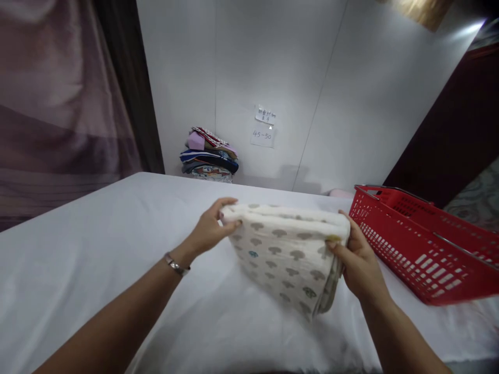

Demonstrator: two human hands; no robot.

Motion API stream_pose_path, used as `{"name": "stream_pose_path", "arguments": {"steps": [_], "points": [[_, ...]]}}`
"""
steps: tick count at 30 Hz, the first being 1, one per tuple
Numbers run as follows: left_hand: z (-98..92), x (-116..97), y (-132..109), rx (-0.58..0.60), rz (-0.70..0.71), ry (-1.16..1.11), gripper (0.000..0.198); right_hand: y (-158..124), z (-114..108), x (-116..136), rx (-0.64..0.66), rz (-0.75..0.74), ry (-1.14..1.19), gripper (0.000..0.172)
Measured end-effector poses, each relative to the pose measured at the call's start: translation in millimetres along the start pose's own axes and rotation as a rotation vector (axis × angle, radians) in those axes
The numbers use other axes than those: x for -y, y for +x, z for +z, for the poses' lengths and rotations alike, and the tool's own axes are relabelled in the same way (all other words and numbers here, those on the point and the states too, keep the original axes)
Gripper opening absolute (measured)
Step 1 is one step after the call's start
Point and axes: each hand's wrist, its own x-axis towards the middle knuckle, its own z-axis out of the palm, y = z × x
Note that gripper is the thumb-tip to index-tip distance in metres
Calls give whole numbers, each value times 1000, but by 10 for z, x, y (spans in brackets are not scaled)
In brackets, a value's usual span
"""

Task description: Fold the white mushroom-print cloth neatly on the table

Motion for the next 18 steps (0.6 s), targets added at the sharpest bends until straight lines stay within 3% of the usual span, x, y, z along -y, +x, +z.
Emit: {"name": "stream_pose_path", "arguments": {"steps": [2, 4, 7, 10, 13, 18], "points": [[-128, -125, 152, -52, -80, -177, 62, 157, 44, 2, 68, 135, 183, 69], [-159, -76, 276, -29, -233, -281, 65, 315, 137, -169, 139, 274, 277, 69], [-14, 309, 334, 63, -566, -299, 55, 532, 339, -672, 136, 465, 251, 70], [246, 817, 228, 77, -827, -243, 43, 662, 539, -1213, 73, 679, -39, 75], [439, 1167, 89, 34, -915, -139, 42, 686, 658, -1535, 81, 716, -139, 78], [495, 1371, 36, 24, -829, 72, 48, 640, 667, -1678, 146, 624, -168, 87]]}}
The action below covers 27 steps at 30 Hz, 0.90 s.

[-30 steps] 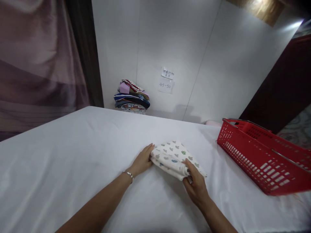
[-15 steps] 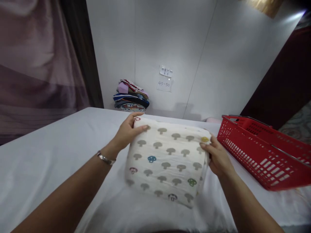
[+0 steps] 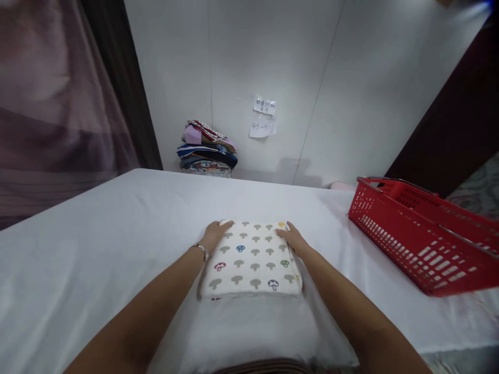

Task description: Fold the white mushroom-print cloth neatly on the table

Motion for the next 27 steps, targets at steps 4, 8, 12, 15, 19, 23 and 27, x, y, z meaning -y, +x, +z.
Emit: {"name": "stream_pose_path", "arguments": {"steps": [4, 8, 12, 15, 19, 23, 27], "points": [[8, 7, 38, -78, 89, 137, 51, 78, -14, -116, -18, -191, -98, 81], [54, -40, 11, -120, 118, 302, 56, 173, -4, -194, -107, -283, -253, 66], [34, -100, -72, -127, 116, 424, 59, 163, -45, -169, -137, -285, -336, 64], [-32, -82, -209, -170, 285, 480, 59, 65, -182, -152, -230, -279, -279, 55], [-29, 9, -520, -92, 581, 559, 54, -173, -398, -187, -212, -309, -252, 34], [154, 62, -816, 157, 733, 645, 53, -476, -421, -188, -95, -289, -428, 35], [322, 36, -905, 243, 758, 649, 52, -735, -292, -101, -64, -273, -636, 29]]}}
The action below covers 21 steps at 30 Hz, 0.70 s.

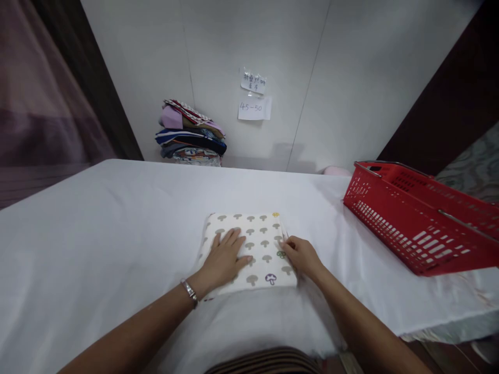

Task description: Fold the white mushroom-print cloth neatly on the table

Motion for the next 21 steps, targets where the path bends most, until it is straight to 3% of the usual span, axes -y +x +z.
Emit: {"name": "stream_pose_path", "arguments": {"steps": [5, 11, 14, 21], "points": [[3, -73, 33, 71, -26, -9, 57, -84, 5, 134, 13, 10, -122, 23], [35, -138, 18, 41, -8, -28, 54, -24, 29, 25, -117, 0, -86, 22], [44, -145, 22, 42, -11, -24, 54, -16, 64, -39, -75, 53, -49, 22], [21, -151, 2, 71, -9, -30, 51, -171, -25, 25, 14, 16, -75, 29]]}}
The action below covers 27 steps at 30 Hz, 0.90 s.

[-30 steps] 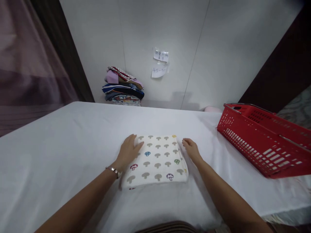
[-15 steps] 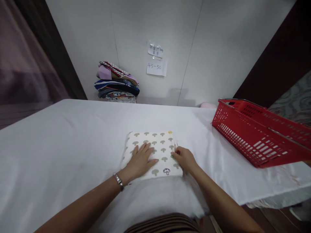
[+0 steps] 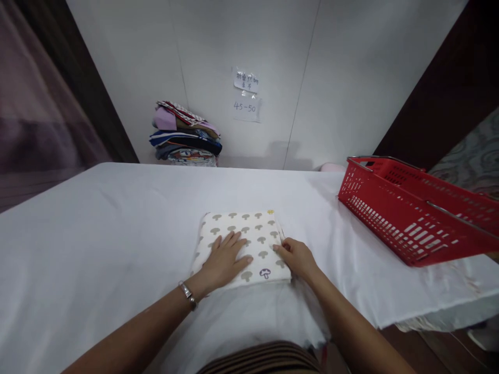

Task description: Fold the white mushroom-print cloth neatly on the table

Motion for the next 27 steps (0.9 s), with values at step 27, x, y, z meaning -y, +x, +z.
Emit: {"name": "stream_pose_path", "arguments": {"steps": [27], "points": [[-92, -22, 14, 77, -28, 131, 61, 152, 227, -144, -93, 15, 722, 13]]}}
